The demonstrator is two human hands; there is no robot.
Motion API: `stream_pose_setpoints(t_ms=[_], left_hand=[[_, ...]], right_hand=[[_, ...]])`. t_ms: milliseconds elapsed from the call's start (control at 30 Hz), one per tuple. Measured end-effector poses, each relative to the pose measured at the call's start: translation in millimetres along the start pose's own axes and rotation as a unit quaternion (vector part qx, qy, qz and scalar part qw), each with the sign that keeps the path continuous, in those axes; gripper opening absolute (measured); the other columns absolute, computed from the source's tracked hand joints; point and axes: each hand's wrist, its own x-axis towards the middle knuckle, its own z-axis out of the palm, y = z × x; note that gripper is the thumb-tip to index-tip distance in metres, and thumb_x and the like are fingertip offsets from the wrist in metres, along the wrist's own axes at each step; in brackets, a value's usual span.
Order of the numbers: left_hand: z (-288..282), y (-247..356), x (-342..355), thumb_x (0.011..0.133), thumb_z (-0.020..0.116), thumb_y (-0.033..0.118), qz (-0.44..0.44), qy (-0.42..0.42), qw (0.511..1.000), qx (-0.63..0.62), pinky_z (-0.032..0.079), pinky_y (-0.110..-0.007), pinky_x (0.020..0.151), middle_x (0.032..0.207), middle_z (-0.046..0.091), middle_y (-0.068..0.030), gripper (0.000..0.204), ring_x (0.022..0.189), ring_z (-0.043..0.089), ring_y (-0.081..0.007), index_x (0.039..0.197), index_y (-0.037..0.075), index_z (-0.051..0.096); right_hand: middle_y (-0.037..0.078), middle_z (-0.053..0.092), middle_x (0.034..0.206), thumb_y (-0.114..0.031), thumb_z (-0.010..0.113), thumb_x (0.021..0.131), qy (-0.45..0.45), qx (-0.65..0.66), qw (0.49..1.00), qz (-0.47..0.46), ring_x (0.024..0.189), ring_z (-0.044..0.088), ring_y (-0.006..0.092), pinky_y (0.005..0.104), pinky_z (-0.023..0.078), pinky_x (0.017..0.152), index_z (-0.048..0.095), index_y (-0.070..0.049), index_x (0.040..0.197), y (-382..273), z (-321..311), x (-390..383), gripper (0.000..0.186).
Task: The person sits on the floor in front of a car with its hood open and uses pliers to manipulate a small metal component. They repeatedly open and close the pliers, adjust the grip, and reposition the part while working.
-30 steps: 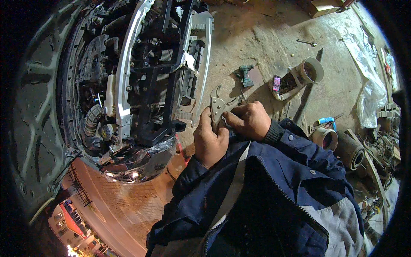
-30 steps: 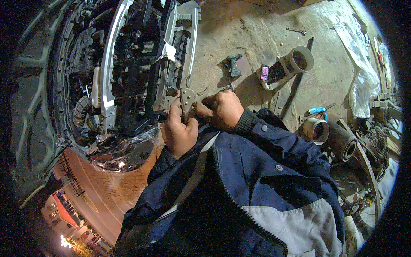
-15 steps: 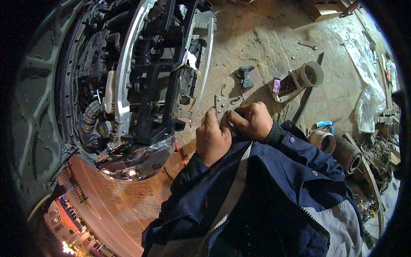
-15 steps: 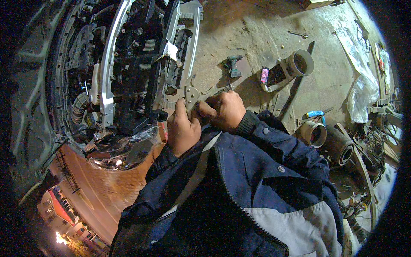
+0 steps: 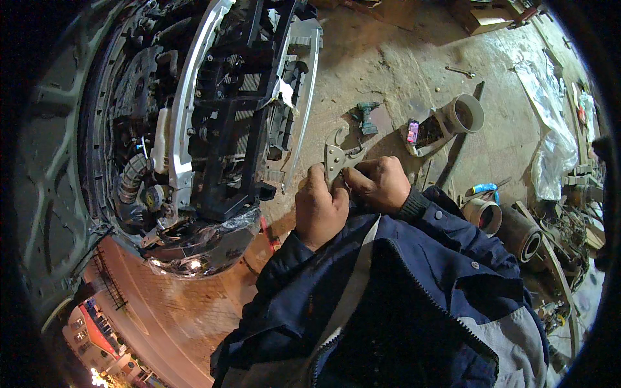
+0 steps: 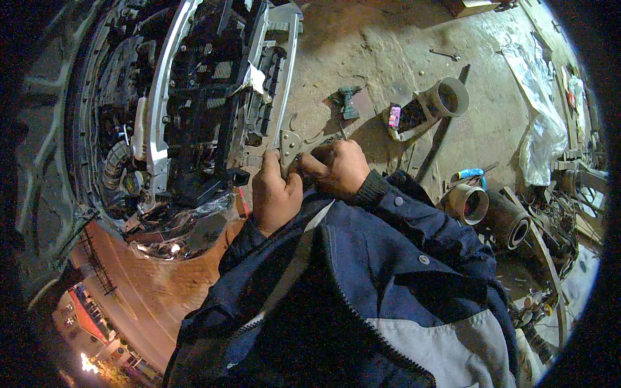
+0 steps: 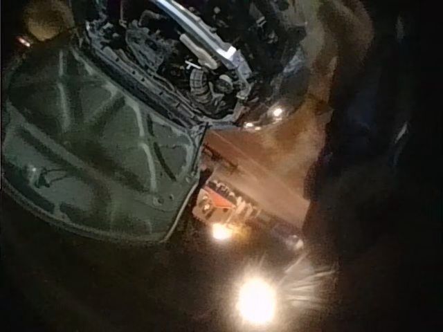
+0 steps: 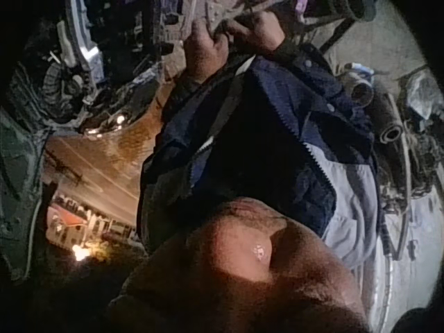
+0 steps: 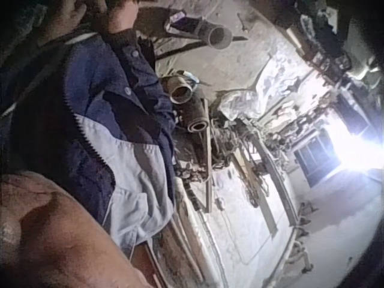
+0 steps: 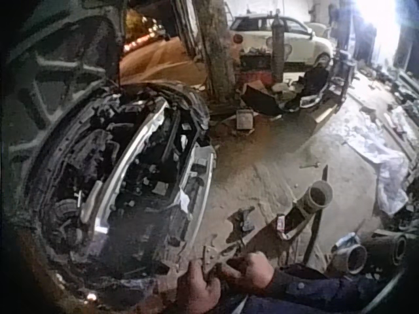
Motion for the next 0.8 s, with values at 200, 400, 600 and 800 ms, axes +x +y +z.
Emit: stream_pose_setpoints(t_ms=[200, 400, 600, 800], left_hand=[[-1.8, 0.2, -2.7, 0.093, 0.071, 0.005, 0.048, 0.009, 0.999, -0.007, 0.057, -0.058, 0.082, 0.116, 0.07, -0.0331, 0.057, 0.104, 0.07, -0.0552, 0.145, 0.001, 0.047], [-4.4, -8.8, -3.3, 0.09, 0.071, 0.001, 0.091, 0.007, 0.996, 0.0, 0.057, -0.061, 0.081, 0.117, 0.07, -0.0327, 0.075, 0.102, 0.07, -0.0556, 0.156, 0.002, 0.033], [-1.5, -13.4, -4.4, 0.089, 0.069, 0.006, 0.073, 0.006, 0.994, 0.076, 0.057, -0.061, 0.077, 0.108, 0.072, -0.0314, 0.068, 0.094, 0.072, -0.0519, 0.15, 0.001, 0.039], [-5.6, -7.4, -4.0, 0.091, 0.072, 0.018, 0.045, -0.041, 0.982, 0.179, 0.057, -0.059, 0.065, 0.079, 0.072, -0.0256, 0.044, 0.074, 0.073, -0.0481, 0.126, 0.002, 0.051]], right_hand=[[0.017, 0.066, 0.066, -0.03, 0.072, 0.101, 0.013, 0.039, 0.999, 0.019, 0.061, 0.061, 0.0119, 0.0383, 0.054, 0.058, 0.075, 0.009, 0.092, 3.3, 2.1, -4.2, 0.041], [0.014, 0.065, 0.065, -0.031, 0.073, 0.102, 0.007, 0.082, 0.993, 0.085, 0.064, 0.06, 0.0091, 0.0375, 0.054, 0.058, 0.075, 0.011, 0.094, 11.4, 7.7, -1.0, 0.042], [0.015, 0.067, 0.068, -0.03, 0.073, 0.102, 0.018, 0.043, 0.999, 0.01, 0.067, 0.061, 0.0098, 0.0377, 0.055, 0.061, 0.076, 0.01, 0.094, 11.3, 9.9, -2.5, 0.041], [0.017, 0.069, 0.071, -0.029, 0.072, 0.102, 0.007, 0.068, 0.996, 0.057, 0.068, 0.063, 0.0112, 0.0378, 0.056, 0.063, 0.076, 0.009, 0.095, 10.0, 11.4, -3.3, 0.039]])
